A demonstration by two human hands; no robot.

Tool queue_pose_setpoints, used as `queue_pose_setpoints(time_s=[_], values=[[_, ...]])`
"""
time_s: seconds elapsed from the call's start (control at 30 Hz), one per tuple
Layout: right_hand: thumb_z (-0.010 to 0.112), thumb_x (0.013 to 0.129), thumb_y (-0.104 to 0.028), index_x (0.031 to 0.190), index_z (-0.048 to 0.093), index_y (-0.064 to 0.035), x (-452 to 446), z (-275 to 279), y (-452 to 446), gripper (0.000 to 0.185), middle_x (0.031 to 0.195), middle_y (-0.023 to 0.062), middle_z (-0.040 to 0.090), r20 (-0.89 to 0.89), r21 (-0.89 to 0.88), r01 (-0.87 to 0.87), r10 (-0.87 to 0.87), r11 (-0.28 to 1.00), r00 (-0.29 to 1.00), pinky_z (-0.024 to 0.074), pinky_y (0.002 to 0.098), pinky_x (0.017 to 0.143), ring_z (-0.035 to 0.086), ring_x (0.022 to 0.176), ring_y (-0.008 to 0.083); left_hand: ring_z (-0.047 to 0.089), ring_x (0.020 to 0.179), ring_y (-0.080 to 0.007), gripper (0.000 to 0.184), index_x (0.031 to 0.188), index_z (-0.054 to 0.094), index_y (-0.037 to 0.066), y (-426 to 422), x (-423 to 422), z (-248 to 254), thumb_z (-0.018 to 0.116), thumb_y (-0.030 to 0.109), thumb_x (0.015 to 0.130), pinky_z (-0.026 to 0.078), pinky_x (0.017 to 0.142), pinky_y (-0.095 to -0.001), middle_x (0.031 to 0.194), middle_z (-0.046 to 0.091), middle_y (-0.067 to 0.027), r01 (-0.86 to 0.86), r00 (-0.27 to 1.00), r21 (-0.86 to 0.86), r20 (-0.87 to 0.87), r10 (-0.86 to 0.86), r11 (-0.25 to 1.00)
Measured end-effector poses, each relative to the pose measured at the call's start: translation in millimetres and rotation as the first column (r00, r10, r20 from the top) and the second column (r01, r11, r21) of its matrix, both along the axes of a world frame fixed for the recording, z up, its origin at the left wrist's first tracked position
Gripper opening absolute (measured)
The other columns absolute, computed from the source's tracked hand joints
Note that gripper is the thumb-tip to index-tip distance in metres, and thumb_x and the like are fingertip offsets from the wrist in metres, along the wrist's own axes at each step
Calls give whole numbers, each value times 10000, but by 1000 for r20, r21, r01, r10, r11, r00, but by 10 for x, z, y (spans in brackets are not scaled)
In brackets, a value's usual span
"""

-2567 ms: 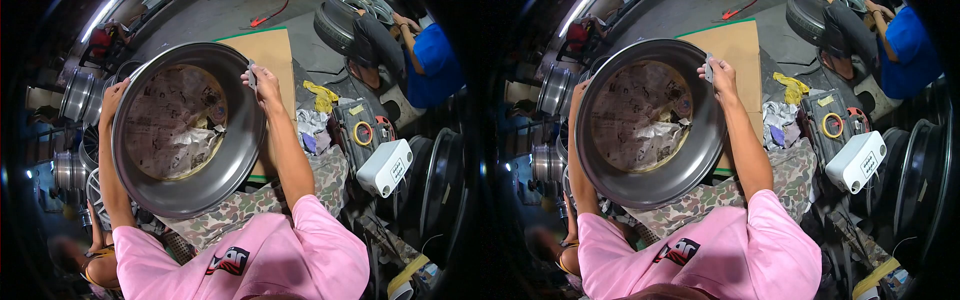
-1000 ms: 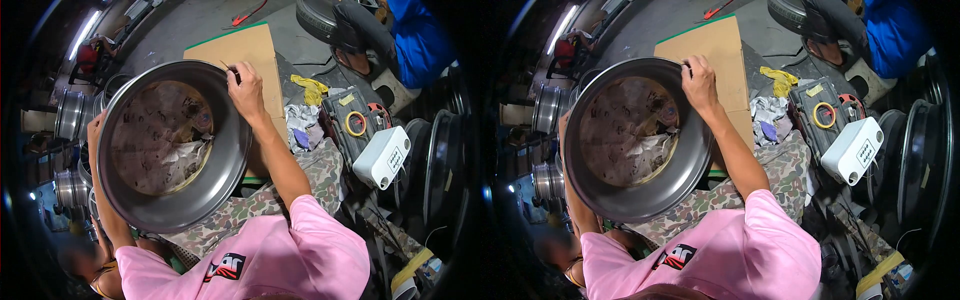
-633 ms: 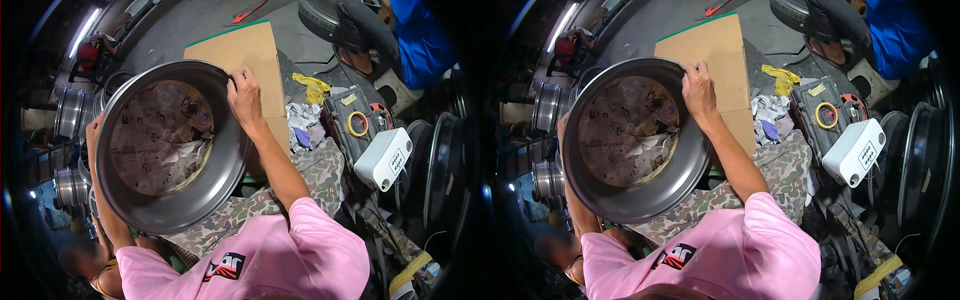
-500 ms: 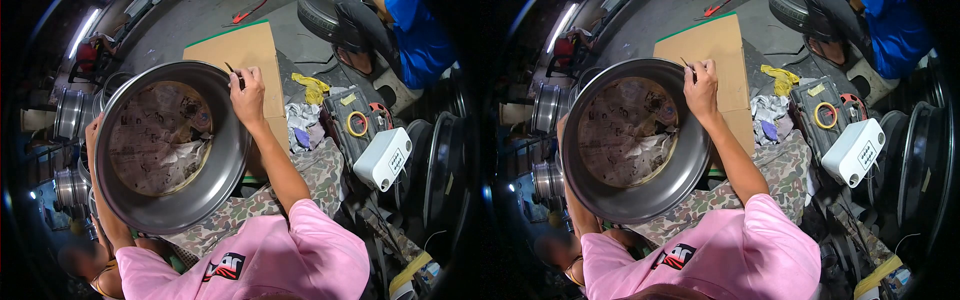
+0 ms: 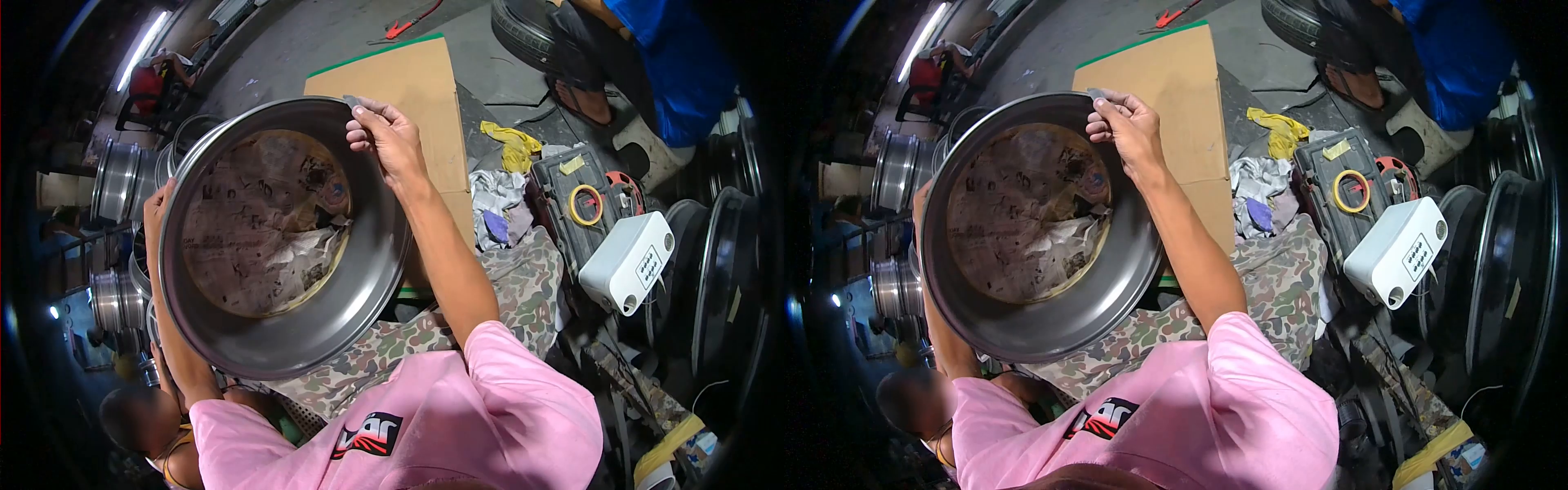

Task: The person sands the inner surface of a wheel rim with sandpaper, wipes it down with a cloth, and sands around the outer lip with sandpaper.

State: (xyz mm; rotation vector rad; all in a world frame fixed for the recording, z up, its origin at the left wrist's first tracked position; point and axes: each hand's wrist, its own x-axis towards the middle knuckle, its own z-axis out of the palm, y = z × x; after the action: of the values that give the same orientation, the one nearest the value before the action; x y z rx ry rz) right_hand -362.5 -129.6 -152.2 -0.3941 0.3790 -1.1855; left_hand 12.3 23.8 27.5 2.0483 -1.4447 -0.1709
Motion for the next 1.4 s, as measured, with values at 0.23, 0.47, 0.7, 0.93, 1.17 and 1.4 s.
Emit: queue_pose_setpoints(time_s=[0.23,0.47,0.7,0.93,1.17,1.4], values=[[703,975,-81,1127,622,38,-48,103,-2,209,835,96,703,23,78,-39,37,996,999,598,249,609,690,680,127,472,604,-56,490,868,726,2,1,-20,9,587,430,1063,363,551,-256,663,563,25,26,999,25,-23,-25,999],[715,955,-54,1086,636,43,-230,30,-271,181,824,92,707,-43,92,-85,89,992,995,600,227,567,692,660,121,465,629,-53,488,875,718,-12,-3,232,-40,578,411,1074,369,573,-249,677,564,29,49,998,-2,44,-49,999],[715,949,-49,1093,638,38,-175,111,-209,184,813,95,715,13,79,-164,164,983,986,624,239,594,703,658,127,443,621,-51,500,851,704,-14,-19,149,-20,572,412,1077,364,568,-254,668,545,36,19,1000,-8,4,-19,1000],[718,952,-69,1041,638,0,-157,37,-265,138,819,90,724,52,109,-179,175,978,983,635,249,616,710,661,129,436,608,-57,525,818,682,-3,-12,94,5,555,434,1080,351,563,-258,643,525,34,1,1000,27,-9,0,1000],[714,955,-67,1071,599,-21,20,-6,-76,170,834,93,708,121,130,-73,57,989,991,635,271,637,711,717,147,456,614,-56,514,854,712,-7,-11,111,-21,566,434,1074,366,566,-258,652,547,34,21,999,27,37,-22,999],[701,967,-63,1113,573,3,63,86,3,206,877,109,703,137,134,-37,19,990,990,644,281,661,714,733,157,486,639,-57,498,911,747,-13,22,66,-11,587,433,1065,388,582,-249,690,587,20,24,1000,27,8,-24,999]])
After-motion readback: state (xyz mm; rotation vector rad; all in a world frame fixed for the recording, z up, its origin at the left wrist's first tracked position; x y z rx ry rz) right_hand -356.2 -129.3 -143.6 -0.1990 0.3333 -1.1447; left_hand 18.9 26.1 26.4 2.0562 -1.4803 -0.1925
